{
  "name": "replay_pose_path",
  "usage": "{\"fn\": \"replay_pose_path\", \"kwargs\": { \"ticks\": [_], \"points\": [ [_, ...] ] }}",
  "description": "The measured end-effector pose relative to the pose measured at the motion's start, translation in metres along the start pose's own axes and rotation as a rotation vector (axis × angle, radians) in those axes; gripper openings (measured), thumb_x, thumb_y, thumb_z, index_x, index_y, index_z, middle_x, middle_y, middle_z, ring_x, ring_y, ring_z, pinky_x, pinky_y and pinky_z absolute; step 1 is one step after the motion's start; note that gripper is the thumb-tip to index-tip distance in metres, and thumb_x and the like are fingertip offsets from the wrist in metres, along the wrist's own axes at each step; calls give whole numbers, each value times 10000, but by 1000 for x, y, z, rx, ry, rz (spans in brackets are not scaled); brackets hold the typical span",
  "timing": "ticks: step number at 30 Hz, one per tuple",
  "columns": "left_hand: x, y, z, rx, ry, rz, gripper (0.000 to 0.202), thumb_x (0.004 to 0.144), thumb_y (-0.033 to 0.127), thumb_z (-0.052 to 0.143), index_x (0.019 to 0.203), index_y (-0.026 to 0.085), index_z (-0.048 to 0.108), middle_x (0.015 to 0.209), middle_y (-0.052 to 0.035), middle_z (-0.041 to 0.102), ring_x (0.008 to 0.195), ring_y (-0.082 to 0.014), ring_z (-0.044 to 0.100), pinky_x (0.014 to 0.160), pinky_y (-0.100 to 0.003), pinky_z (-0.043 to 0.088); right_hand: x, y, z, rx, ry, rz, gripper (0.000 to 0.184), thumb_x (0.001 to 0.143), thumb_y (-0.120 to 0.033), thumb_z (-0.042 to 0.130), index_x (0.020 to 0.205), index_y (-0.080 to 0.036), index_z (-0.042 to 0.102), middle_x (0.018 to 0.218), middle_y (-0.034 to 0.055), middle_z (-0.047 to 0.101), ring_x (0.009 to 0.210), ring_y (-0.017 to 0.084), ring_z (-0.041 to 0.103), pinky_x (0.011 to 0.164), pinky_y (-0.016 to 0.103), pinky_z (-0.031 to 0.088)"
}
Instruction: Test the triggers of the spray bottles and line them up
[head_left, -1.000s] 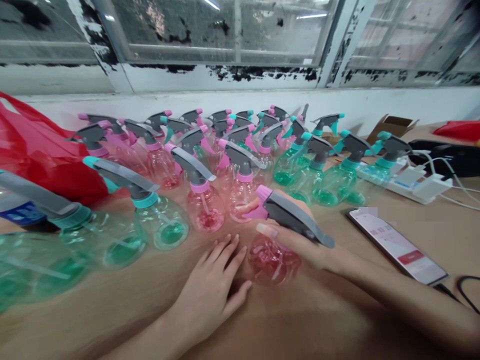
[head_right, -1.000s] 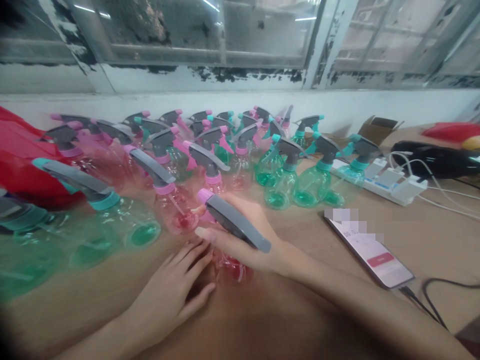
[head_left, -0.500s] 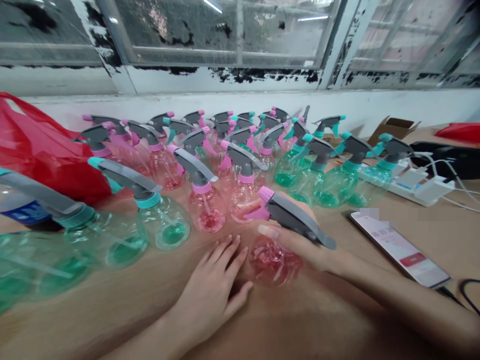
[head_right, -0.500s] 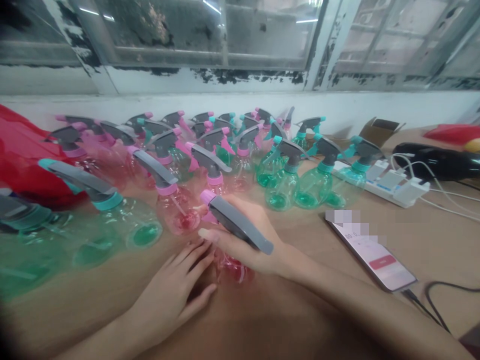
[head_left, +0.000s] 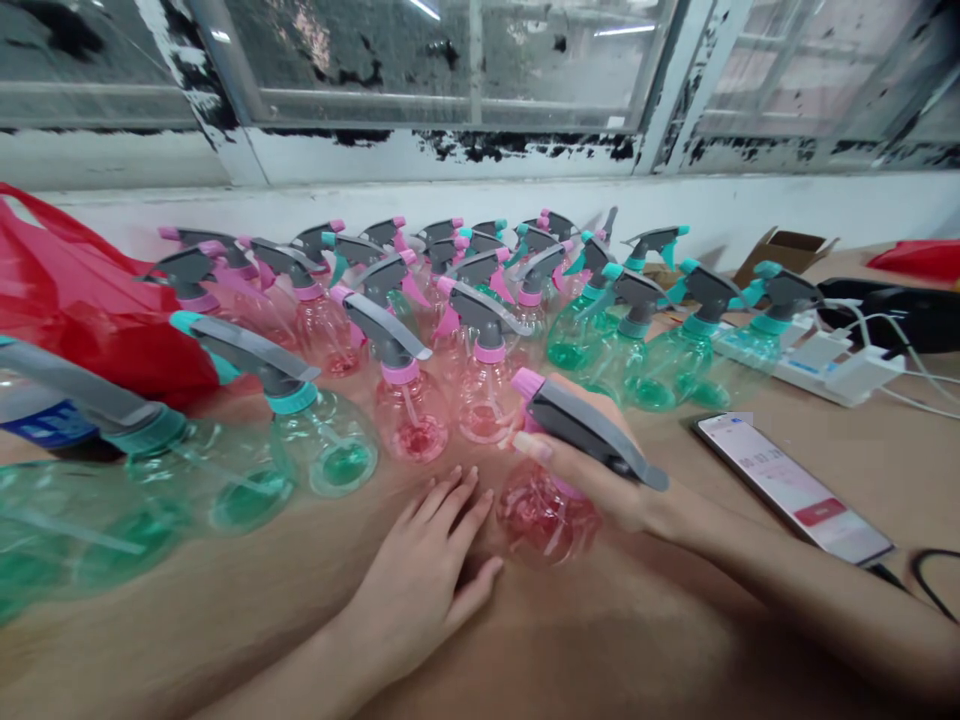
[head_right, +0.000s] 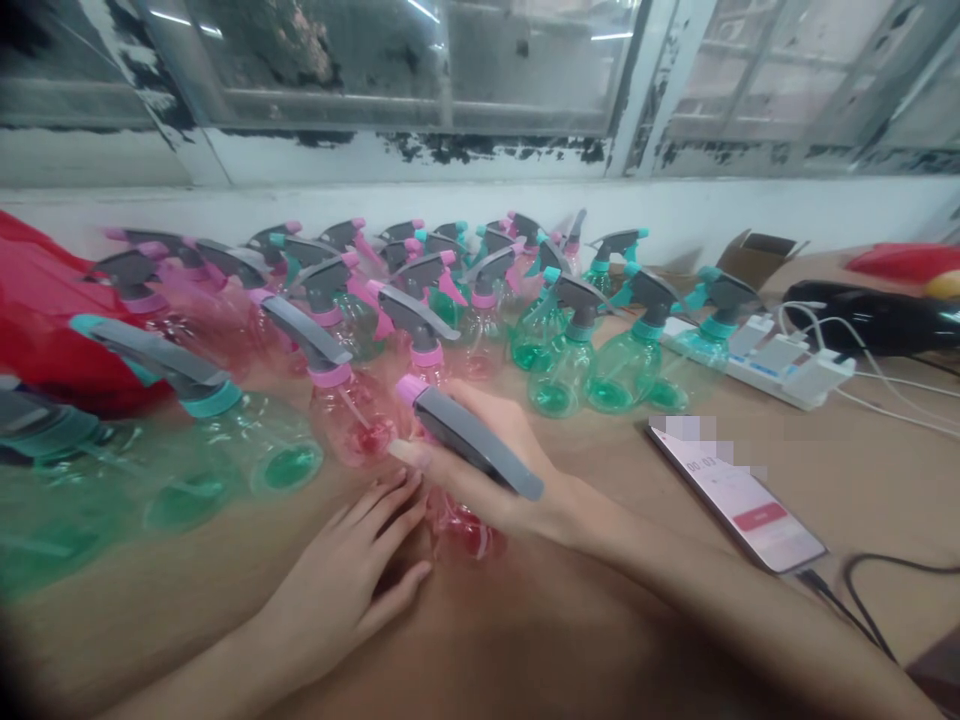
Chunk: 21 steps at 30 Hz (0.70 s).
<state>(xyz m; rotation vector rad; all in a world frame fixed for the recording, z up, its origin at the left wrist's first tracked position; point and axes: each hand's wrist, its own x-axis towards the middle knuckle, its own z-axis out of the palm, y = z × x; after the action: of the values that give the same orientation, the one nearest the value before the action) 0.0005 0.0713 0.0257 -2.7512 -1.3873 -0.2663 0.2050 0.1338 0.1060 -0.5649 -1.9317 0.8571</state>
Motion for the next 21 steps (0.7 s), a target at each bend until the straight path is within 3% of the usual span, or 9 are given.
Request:
{"fn": "replay_pose_path", "kwargs": {
  "ticks": [10,21],
  "points": [
    [0,0,-2,-28,-9,-8,427,929,373,532,1263,113,591,1419,-184,505,1297,-353,468,1025,-543,415,-4,4,3,64,27,88,183,852,-329,646,814,-236,493,734,-41,459,636,121,436,592,269,378],
    [1,0,-2,-21,-10,-16,432,918,364,554,1274,121,583,1422,-178,503,1292,-348,475,1019,-521,426,-3,3,5,58,64,90,136,836,-309,656,840,-238,540,699,-45,462,593,124,420,565,271,380]
  ]
}}
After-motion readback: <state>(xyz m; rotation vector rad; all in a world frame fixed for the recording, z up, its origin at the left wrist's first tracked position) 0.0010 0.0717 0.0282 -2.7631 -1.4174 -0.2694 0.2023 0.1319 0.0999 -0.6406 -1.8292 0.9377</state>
